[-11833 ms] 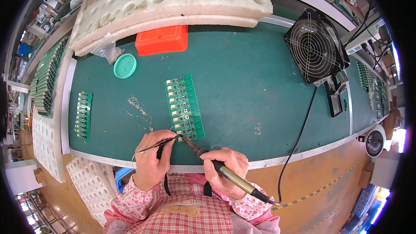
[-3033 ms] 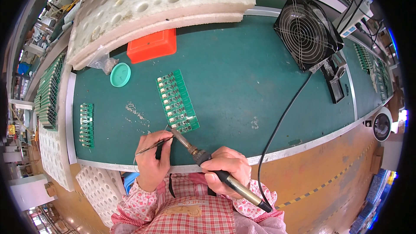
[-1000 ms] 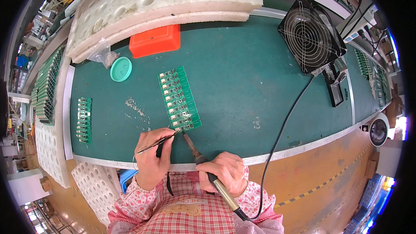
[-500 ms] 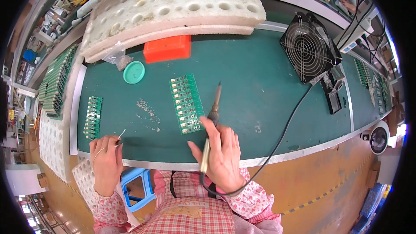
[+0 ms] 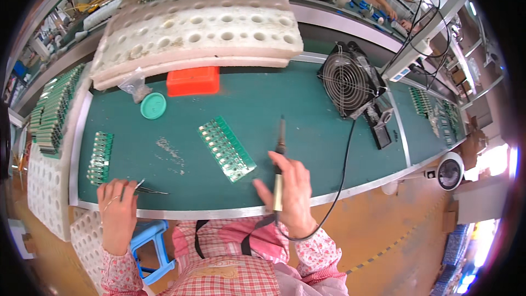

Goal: The person solders electronic components onto circuit board strips using a soldering iron and solder wire.

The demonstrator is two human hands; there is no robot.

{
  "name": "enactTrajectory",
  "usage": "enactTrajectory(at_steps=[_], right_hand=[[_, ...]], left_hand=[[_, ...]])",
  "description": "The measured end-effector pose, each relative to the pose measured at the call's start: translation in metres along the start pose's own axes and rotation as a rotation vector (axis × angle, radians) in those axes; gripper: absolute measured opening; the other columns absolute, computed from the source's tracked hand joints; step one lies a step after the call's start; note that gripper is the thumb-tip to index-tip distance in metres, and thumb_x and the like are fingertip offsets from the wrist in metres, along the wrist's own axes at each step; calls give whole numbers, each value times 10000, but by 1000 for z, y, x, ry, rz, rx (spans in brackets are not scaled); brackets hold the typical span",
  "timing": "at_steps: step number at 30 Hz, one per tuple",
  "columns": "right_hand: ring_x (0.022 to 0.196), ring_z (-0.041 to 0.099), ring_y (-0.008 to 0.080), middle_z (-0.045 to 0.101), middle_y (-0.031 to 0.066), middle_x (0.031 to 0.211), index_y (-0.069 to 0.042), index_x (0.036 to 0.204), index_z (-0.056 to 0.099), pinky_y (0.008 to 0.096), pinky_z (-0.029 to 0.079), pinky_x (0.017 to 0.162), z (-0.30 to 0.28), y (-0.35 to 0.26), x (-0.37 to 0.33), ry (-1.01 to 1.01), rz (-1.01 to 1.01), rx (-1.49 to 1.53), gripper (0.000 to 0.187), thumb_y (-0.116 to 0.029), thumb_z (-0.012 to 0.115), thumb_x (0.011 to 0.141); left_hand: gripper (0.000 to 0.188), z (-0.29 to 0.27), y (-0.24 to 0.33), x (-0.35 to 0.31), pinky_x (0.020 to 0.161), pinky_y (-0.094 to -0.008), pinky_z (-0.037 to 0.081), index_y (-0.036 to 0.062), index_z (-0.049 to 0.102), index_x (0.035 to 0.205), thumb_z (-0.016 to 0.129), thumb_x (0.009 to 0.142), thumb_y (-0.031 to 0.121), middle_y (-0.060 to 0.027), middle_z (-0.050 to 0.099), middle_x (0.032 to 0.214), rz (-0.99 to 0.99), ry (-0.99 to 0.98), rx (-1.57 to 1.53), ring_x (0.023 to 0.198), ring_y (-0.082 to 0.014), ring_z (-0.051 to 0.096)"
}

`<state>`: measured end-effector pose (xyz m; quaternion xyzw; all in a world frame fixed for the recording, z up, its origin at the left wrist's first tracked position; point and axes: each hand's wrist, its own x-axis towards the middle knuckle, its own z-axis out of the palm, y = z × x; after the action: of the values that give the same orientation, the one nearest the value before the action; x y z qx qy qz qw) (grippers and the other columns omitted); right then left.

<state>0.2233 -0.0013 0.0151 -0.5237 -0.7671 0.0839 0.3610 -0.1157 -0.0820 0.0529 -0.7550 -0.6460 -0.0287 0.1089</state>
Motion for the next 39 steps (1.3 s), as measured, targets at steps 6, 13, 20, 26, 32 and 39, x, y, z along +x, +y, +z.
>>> enactTrajectory(at_steps=[6, 13, 20, 26, 32, 39], right_hand=[[728, 599, 226, 635, 106, 852, -46, 1027, 662, 333, 488, 699, -72, 59, -45, 389, 314, -61, 93, -40, 626, 941], [807, 596, 122, 680, 58, 990, -61, 1164, 663, 285, 501, 753, -111, 117, -30, 572, 420, -153, 211, -122, 619, 967], [915, 685, 295, 703, 149, 1033, -41, 1187, 667, 375, 527, 840, -145, 179, 30, 465, 61, -398, 241, -90, 624, 956], [893, 689, 242, 728, 119, 1035, -20, 1127, 692, 349, 531, 810, -133, 174, 15, 444, 243, -258, 193, -104, 645, 960], [658, 602, 173, 710, 111, 870, -5, 964, 675, 302, 489, 596, -85, 89, -47, 292, 27, -68, 115, 42, 605, 886], [540, 596, 203, 618, 63, 657, -31, 947, 641, 303, 480, 500, -37, 23, -46, 142, -38, 209, 227, 7, 736, 744]], left_hand=[[124, 7, 54, 17, 823, -460, 412, 29, 557, 895, 653, 890, 107, -126, 570, 848, -31, 242, -540, 829, -329, 558], [122, 41, 121, 39, 772, -463, 384, 2, 531, 813, 564, 921, 48, -141, 519, 749, 17, 310, -828, 702, -348, 501], [153, 53, 132, 43, 804, -449, 387, 0, 564, 806, 562, 940, 73, -142, 542, 768, -37, 211, -818, 742, -340, 536], [142, 54, 139, 57, 788, -429, 406, 38, 575, 765, 654, 880, 68, -98, 588, 799, -46, 253, -841, 748, -300, 559], [160, 52, 140, 55, 806, -407, 422, 45, 569, 734, 713, 802, 30, -44, 681, 972, 30, 299, -809, 882, -270, 635], [180, 52, 148, 57, 827, -415, 424, 38, 566, 707, 736, 766, 39, -55, 667, 1117, 66, 275, -778, 990, -272, 636]])
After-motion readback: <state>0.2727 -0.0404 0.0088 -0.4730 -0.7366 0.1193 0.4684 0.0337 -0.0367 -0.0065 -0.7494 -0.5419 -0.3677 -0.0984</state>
